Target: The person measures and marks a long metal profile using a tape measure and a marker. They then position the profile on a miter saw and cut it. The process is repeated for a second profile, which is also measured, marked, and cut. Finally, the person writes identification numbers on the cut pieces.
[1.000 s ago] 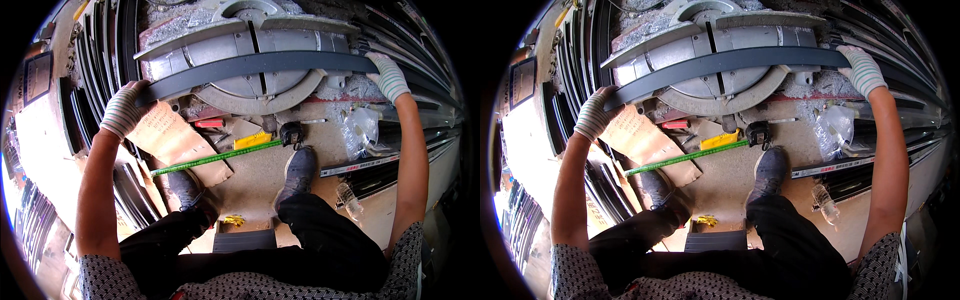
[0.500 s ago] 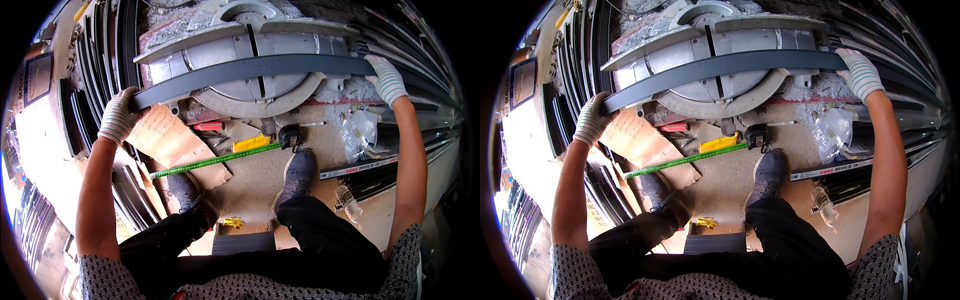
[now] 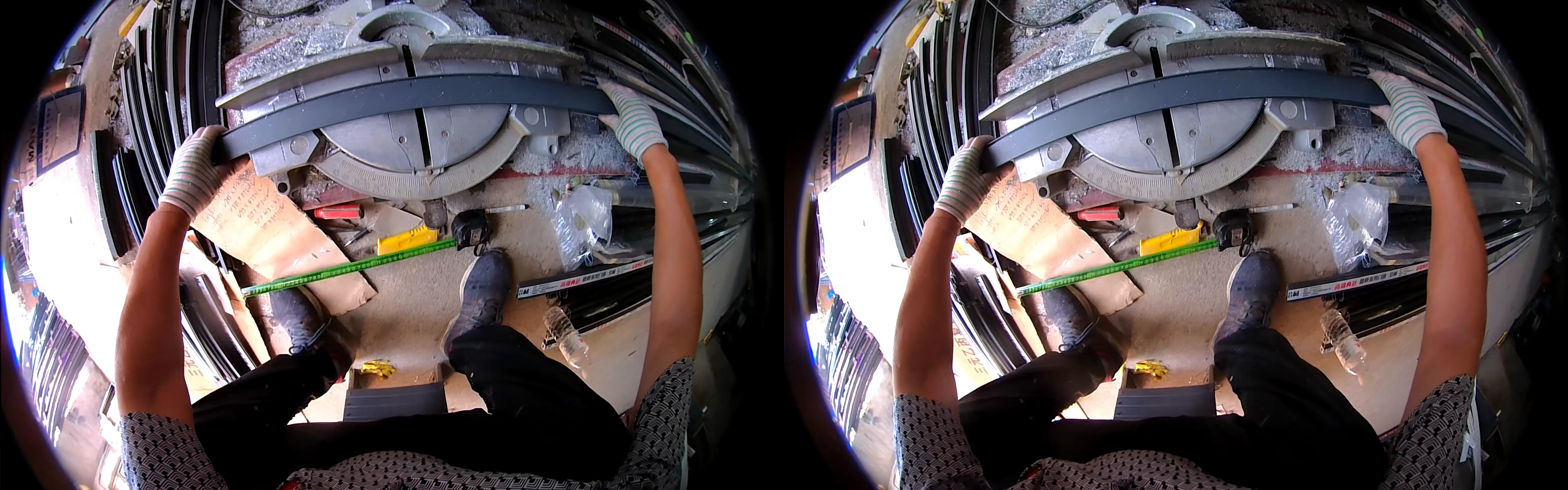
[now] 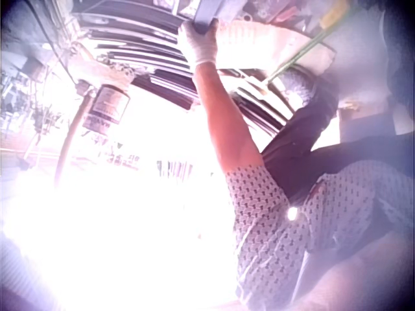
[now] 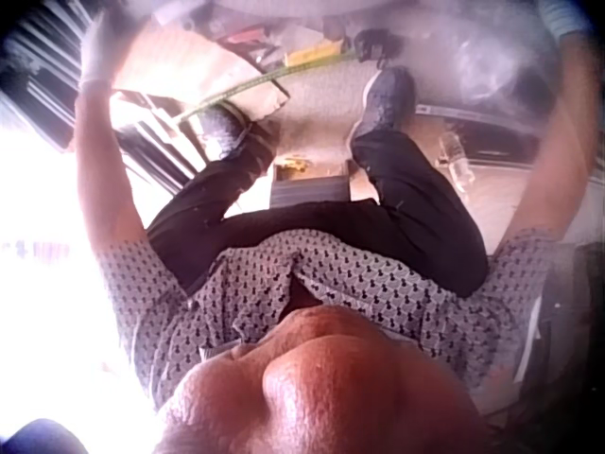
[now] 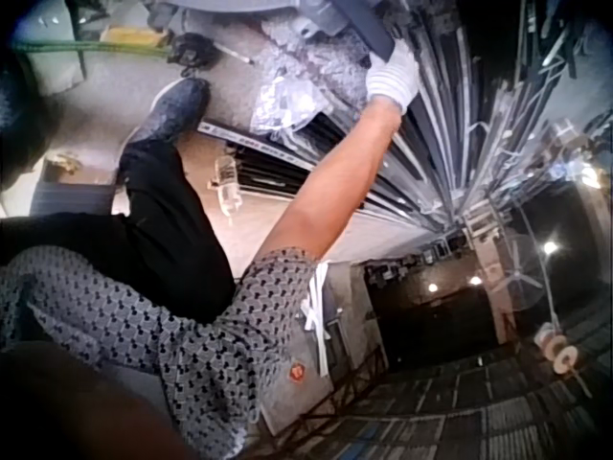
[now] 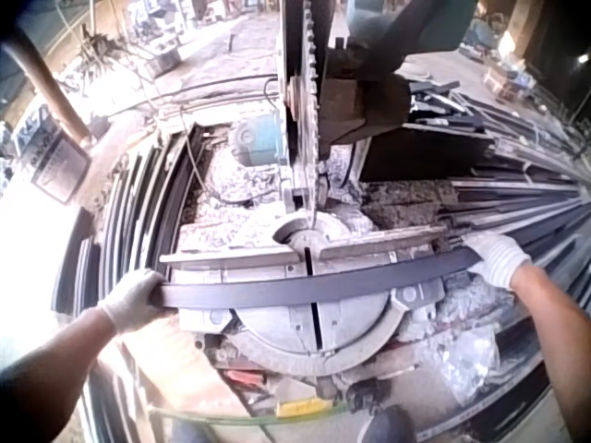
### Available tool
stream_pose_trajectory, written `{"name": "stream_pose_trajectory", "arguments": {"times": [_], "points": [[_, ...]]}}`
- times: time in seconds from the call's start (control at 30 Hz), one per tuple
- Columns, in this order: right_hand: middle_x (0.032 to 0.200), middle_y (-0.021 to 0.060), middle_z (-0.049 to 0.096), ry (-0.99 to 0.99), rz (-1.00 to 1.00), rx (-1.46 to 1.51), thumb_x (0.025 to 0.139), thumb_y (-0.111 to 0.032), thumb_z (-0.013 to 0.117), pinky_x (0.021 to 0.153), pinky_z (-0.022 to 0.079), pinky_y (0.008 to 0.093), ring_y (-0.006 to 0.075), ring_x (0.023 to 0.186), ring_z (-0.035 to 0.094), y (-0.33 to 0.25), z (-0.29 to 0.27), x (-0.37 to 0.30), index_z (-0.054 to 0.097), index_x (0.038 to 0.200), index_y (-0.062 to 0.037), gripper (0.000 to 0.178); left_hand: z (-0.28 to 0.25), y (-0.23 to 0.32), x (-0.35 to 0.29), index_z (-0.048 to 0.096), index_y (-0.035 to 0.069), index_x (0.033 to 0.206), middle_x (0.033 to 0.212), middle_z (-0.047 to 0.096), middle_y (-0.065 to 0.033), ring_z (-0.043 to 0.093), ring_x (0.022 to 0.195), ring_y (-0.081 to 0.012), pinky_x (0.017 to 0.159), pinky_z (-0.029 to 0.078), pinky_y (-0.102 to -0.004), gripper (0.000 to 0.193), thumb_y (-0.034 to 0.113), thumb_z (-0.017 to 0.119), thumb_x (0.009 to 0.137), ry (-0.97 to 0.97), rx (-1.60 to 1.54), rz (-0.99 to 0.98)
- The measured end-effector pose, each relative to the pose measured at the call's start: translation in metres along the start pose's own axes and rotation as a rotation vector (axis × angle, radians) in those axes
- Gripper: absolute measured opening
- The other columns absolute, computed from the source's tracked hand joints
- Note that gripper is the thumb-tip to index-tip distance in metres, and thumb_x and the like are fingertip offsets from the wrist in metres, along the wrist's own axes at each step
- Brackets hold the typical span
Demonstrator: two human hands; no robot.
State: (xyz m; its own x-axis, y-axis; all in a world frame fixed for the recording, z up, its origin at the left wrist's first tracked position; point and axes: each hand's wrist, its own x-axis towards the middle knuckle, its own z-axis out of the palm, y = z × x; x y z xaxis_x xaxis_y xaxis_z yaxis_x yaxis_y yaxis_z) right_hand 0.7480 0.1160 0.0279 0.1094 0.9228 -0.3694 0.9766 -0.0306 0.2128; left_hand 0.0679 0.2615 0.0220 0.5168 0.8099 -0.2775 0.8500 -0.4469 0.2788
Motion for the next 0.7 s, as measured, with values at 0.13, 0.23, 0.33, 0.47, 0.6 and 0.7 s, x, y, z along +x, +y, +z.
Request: {"name": "stream_pose_trajectory", "arguments": {"times": [0.13, 0.23, 0.33, 0.47, 0.6, 0.7], "points": [[0.148, 0.0165, 0.057, 0.014, 0.008, -0.023, 0.089, -0.022, 0.076, 0.119, 0.040, 0.0416, 0.0337, 0.140, 0.050, 0.010, 0.001, 0.008, 0.053, 0.148, -0.0098, 0.064, 0.003, -0.005, 0.013, 0.062, 0.003, 0.125, 0.109, 0.065, -0.0124, 0.062, 0.097, -0.0270, 0.090, 0.052, -0.0375, 0.055, 0.020, 0.090, 0.081, 0.015, -0.008, 0.020], [0.147, 0.0178, 0.058, 0.020, -0.006, -0.033, 0.089, -0.022, 0.076, 0.118, 0.041, 0.0416, 0.0346, 0.139, 0.051, 0.006, -0.002, 0.010, 0.053, 0.147, -0.0093, 0.063, 0.003, -0.011, 0.015, 0.062, 0.003, 0.127, 0.114, 0.065, -0.0109, 0.062, 0.101, -0.0249, 0.095, 0.052, -0.0363, 0.055, 0.015, 0.089, 0.081, -0.011, -0.101, -0.016], [0.145, 0.0194, 0.059, 0.005, -0.001, -0.022, 0.089, -0.021, 0.076, 0.117, 0.041, 0.0420, 0.0356, 0.138, 0.052, 0.001, -0.008, 0.012, 0.053, 0.146, -0.0086, 0.063, 0.003, -0.010, 0.017, 0.061, 0.003, 0.128, 0.117, 0.064, -0.0100, 0.061, 0.105, -0.0239, 0.099, 0.051, -0.0361, 0.055, 0.011, 0.089, 0.081, -0.016, -0.148, -0.033], [0.143, 0.0210, 0.060, 0.009, -0.008, -0.023, 0.089, -0.021, 0.076, 0.117, 0.041, 0.0427, 0.0367, 0.137, 0.053, 0.003, -0.010, 0.013, 0.054, 0.146, -0.0081, 0.062, 0.003, -0.010, 0.021, 0.062, 0.002, 0.128, 0.117, 0.064, -0.0104, 0.060, 0.105, -0.0241, 0.099, 0.051, -0.0360, 0.055, 0.011, 0.089, 0.081, -0.012, -0.181, -0.009], [0.143, 0.0219, 0.060, 0.040, -0.023, -0.034, 0.089, -0.021, 0.076, 0.116, 0.041, 0.0430, 0.0375, 0.136, 0.053, 0.005, -0.008, 0.016, 0.054, 0.145, -0.0080, 0.062, 0.001, -0.013, 0.026, 0.065, 0.005, 0.126, 0.112, 0.069, -0.0148, 0.066, 0.102, -0.0325, 0.094, 0.054, -0.0394, 0.055, 0.020, 0.090, 0.080, 0.014, -0.139, 0.027], [0.144, 0.0219, 0.059, -0.022, 0.006, -0.028, 0.089, -0.021, 0.076, 0.117, 0.040, 0.0427, 0.0374, 0.138, 0.052, -0.001, -0.017, 0.017, 0.054, 0.145, -0.0080, 0.062, 0.000, -0.009, 0.026, 0.065, 0.004, 0.124, 0.112, 0.069, -0.0154, 0.066, 0.102, -0.0331, 0.094, 0.054, -0.0398, 0.052, 0.018, 0.089, 0.080, 0.011, -0.122, 0.001]]}}
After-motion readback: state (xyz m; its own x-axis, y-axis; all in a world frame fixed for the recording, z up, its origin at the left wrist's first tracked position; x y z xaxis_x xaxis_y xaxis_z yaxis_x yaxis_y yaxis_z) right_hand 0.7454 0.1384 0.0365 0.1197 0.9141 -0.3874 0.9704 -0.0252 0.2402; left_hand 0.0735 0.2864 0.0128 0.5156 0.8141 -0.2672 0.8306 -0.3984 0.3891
